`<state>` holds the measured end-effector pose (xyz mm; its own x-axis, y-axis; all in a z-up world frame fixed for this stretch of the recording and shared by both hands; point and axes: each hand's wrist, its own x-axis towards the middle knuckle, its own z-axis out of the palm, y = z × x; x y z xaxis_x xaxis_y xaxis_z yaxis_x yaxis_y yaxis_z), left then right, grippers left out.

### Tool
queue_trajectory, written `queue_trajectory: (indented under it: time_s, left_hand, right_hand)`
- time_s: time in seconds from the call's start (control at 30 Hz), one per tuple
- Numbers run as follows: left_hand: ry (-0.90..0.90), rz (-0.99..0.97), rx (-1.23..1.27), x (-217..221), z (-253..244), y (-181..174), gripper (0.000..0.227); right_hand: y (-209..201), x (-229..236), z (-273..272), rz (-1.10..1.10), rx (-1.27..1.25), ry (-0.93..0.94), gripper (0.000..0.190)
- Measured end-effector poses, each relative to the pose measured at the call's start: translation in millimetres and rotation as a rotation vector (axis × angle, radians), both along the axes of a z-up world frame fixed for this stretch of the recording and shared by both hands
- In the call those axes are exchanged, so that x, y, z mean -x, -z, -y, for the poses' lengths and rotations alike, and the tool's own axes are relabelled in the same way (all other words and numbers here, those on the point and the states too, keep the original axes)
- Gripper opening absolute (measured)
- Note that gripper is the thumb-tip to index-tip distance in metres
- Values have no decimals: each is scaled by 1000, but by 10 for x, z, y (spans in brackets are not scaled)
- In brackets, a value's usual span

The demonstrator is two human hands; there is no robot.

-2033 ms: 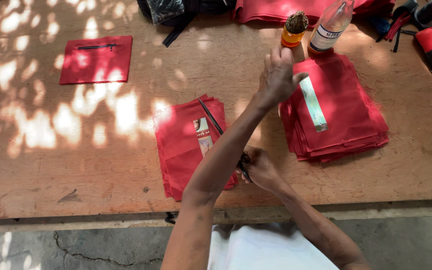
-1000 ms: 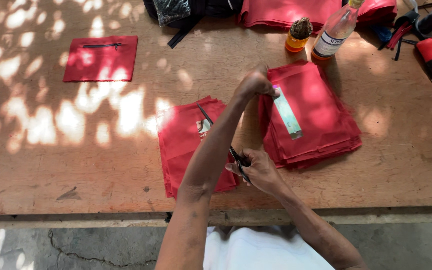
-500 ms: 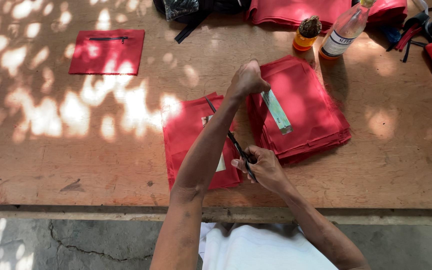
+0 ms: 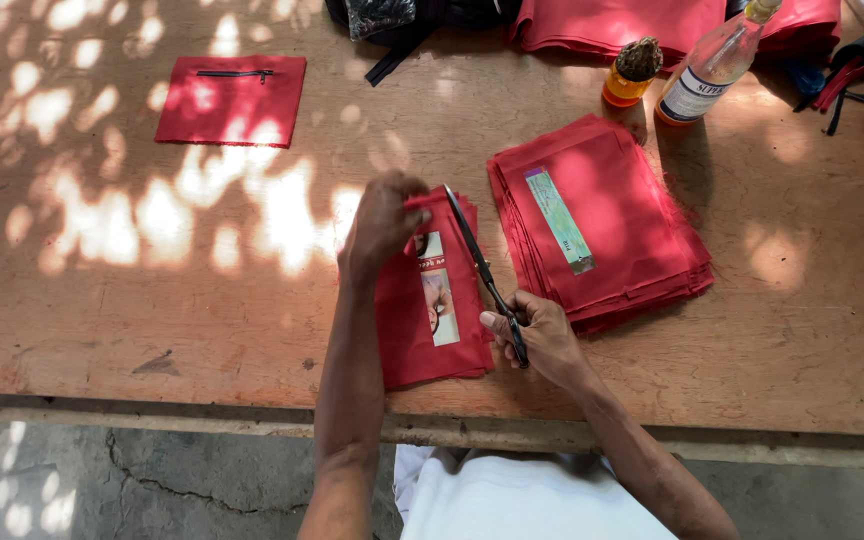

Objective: The person uses scissors to cut tags off red fabric pouches. They pick up each pouch from a stack, cut the tag, and place the pouch on another stack.

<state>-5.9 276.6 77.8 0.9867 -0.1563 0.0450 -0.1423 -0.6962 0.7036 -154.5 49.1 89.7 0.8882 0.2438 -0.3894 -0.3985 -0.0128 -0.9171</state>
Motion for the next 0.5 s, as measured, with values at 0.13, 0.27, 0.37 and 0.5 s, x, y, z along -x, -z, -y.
queue_trajectory:
  time_s: [0.13, 0.27, 0.37, 0.5]
  left_hand:
    - [-90, -156, 307, 186, -45, 170, 15]
    - [-21, 172, 196, 210, -108, 232, 23]
    - [-37, 136, 245, 207, -120, 279, 18]
    - [-11, 108, 213, 212, -79, 330, 12]
  right_hand:
    - [134, -34, 52, -24, -24, -17, 29]
    - [319, -34, 111, -70, -92, 8, 30]
    - [433, -37, 138, -71, -99, 24, 27]
    - [477, -26, 152, -10, -60, 20, 27]
